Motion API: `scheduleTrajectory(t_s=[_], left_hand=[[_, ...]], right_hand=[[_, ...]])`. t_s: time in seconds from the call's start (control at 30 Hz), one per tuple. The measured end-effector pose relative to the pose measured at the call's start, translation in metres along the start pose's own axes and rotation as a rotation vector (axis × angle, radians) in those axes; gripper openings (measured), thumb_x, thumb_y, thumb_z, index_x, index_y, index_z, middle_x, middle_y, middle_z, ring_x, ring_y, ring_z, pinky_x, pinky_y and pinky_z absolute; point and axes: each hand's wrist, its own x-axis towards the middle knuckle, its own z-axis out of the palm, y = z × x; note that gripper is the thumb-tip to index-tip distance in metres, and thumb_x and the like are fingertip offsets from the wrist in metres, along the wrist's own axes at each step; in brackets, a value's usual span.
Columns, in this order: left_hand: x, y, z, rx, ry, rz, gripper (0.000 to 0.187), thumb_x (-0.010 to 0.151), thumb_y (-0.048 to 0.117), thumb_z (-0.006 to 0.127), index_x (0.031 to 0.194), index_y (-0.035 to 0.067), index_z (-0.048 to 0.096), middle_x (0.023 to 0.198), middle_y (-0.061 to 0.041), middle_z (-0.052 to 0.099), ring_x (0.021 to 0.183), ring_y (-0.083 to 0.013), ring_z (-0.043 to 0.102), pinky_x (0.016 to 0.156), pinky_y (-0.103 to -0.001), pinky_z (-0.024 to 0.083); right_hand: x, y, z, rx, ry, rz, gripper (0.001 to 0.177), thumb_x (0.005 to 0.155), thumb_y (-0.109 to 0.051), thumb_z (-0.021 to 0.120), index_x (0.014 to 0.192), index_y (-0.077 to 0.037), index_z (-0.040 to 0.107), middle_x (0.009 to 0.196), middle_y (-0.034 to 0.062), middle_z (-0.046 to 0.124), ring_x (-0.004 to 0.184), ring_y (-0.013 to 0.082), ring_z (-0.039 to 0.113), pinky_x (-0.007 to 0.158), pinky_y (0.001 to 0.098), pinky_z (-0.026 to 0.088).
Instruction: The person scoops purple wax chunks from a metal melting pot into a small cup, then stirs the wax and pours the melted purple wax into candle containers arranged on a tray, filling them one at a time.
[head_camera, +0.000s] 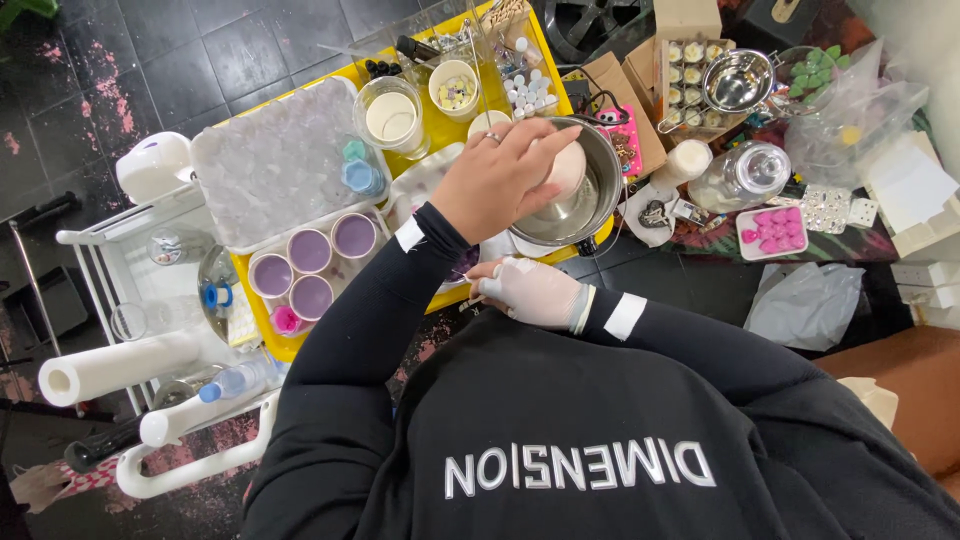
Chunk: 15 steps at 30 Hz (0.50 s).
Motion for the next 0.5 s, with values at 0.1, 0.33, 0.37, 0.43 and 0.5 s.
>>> scheduleTrajectory(t_s=[0.1,0.33,0.37,0.43,0.5], left_hand=[[-0.006,-0.002,0.008,-0.019,-0.065,-0.064,0.073,0.091,0.041,0.073,0.152,0.011,0.044,0.125,-0.010,0.061,0.105,-0.0300,0.065,0.087,-0.043,0.049],[-0.015,-0.002,0.008,-0.123,-0.046,-0.183,0.066,0.101,0.042,0.070,0.154,0.013,0.043,0.133,-0.010,0.060,0.112,-0.0317,0.065,0.095,-0.046,0.050],[-0.015,-0.001,0.007,-0.104,0.009,-0.152,0.065,0.101,0.042,0.069,0.153,0.014,0.043,0.135,-0.009,0.060,0.114,-0.0316,0.065,0.096,-0.046,0.050],[-0.014,-0.001,0.005,-0.084,0.064,-0.120,0.063,0.102,0.043,0.068,0.152,0.015,0.042,0.137,-0.009,0.060,0.115,-0.0314,0.064,0.098,-0.046,0.050],[-0.015,0.001,0.006,-0.063,-0.054,-0.201,0.062,0.098,0.044,0.070,0.147,0.016,0.045,0.133,-0.010,0.062,0.112,-0.0321,0.065,0.091,-0.046,0.049]], right_hand=[[-0.003,0.010,0.007,-0.048,0.051,-0.104,0.026,0.089,-0.012,0.068,0.114,-0.007,0.067,0.132,0.0132,0.064,0.112,0.0352,0.064,0.094,0.0423,0.052],[0.001,0.008,-0.001,-0.056,-0.016,-0.059,0.030,0.088,-0.013,0.066,0.116,-0.006,0.068,0.135,0.0138,0.063,0.113,0.0353,0.063,0.092,0.0422,0.052],[0.002,0.008,-0.003,-0.054,-0.032,-0.044,0.029,0.088,-0.013,0.065,0.116,-0.007,0.068,0.136,0.0134,0.063,0.114,0.0348,0.064,0.093,0.0421,0.052],[0.003,0.009,-0.004,-0.053,-0.046,-0.030,0.029,0.089,-0.013,0.065,0.116,-0.007,0.068,0.136,0.0130,0.063,0.114,0.0344,0.064,0.093,0.0421,0.053],[0.003,0.013,0.000,-0.030,-0.023,-0.033,0.021,0.094,-0.017,0.064,0.113,-0.008,0.069,0.135,0.0113,0.064,0.114,0.0333,0.065,0.094,0.0423,0.052]])
